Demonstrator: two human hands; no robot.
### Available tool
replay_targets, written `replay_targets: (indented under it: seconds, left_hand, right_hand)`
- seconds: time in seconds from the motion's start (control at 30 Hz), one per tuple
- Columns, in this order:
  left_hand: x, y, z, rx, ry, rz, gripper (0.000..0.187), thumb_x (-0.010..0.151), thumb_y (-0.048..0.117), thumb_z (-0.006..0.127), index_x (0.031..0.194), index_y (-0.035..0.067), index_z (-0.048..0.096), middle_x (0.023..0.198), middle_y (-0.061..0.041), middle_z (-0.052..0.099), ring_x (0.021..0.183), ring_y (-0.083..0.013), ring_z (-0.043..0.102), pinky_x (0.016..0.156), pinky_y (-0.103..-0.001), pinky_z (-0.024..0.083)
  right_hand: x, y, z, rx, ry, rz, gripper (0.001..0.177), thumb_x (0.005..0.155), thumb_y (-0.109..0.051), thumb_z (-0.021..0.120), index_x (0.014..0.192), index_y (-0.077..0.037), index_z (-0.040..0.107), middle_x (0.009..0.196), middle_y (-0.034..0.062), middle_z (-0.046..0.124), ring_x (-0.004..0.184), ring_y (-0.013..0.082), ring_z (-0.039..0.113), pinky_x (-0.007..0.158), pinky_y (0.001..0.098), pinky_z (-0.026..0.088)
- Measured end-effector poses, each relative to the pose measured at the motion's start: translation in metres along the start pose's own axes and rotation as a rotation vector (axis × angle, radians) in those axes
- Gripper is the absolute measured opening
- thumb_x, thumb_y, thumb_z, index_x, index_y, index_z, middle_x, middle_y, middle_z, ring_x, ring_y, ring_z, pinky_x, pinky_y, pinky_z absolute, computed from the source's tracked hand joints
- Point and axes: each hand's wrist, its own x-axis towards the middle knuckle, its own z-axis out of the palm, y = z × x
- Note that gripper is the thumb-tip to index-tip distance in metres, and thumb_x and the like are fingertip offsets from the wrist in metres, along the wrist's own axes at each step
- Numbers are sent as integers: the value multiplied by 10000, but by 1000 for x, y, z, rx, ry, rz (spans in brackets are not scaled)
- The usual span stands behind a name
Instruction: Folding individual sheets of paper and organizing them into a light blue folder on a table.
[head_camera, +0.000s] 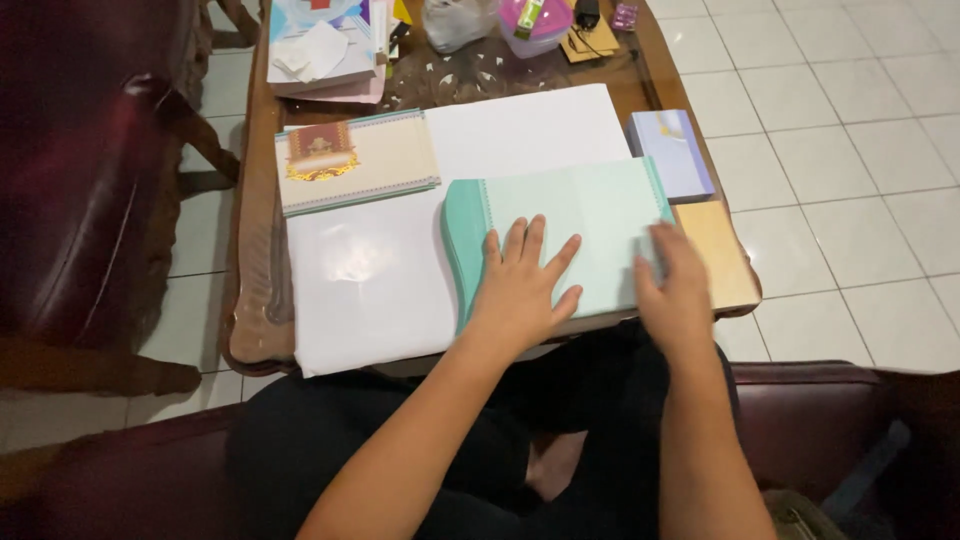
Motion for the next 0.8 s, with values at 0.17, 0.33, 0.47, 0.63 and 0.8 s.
replay_targets:
  seconds: [0.17, 0.33, 0.47, 0.63, 0.8]
  left_hand:
    - [3, 10, -5, 19, -29, -24, 637, 948, 480, 457, 1550, 273, 447, 1501, -300, 391, 1437, -508, 316, 1106, -745, 226]
    - [3, 10, -12, -26, -53, 70, 573, 985, 374, 413, 1546, 268, 460, 1588, -250, 377, 1494, -459, 313, 1156, -713, 201]
    - [2, 12, -16, -36, -79, 70, 564, 1006, 373, 393, 1552, 243, 453, 1600, -214, 395, 1502, -450, 314, 1163, -712, 202]
    - [0, 10, -5, -37, 61, 92, 538, 986, 329, 456, 1497, 167, 510, 1561, -182, 463, 1465, -417, 402, 1157, -700, 280]
    - [2, -2, -6, -211, 35, 28, 674, 805, 176, 649, 1455, 50, 521, 1486, -206, 544, 1408, -382, 489, 1212, -631, 240]
  right_hand:
    - [-7, 0, -21, -288, -46, 407, 624, 1034, -355, 604, 1525, 9, 478, 1528, 247, 486, 1444, 387, 417, 1185, 531, 308]
    - [1, -50, -36, -196, -106, 587, 621, 1057, -381, 589, 1543, -8, 490, 1425, 276, 573, 1343, 394, 520, 1048, 499, 467]
    - [-2, -86, -47, -192, -91, 511, 600, 1049, -294, 596, 1536, 39, 485, 1382, 332, 583, 1330, 463, 510, 1037, 552, 463]
    - [-23, 7, -26, 517, -73, 53, 445, 1090, -232, 427, 1424, 27, 569, 1452, 274, 548, 1424, 364, 416, 1190, 550, 306]
    - [-12, -38, -9, 306, -320, -102, 628, 1006, -456, 407, 1471, -63, 561, 1508, 202, 538, 1455, 380, 403, 1216, 516, 243]
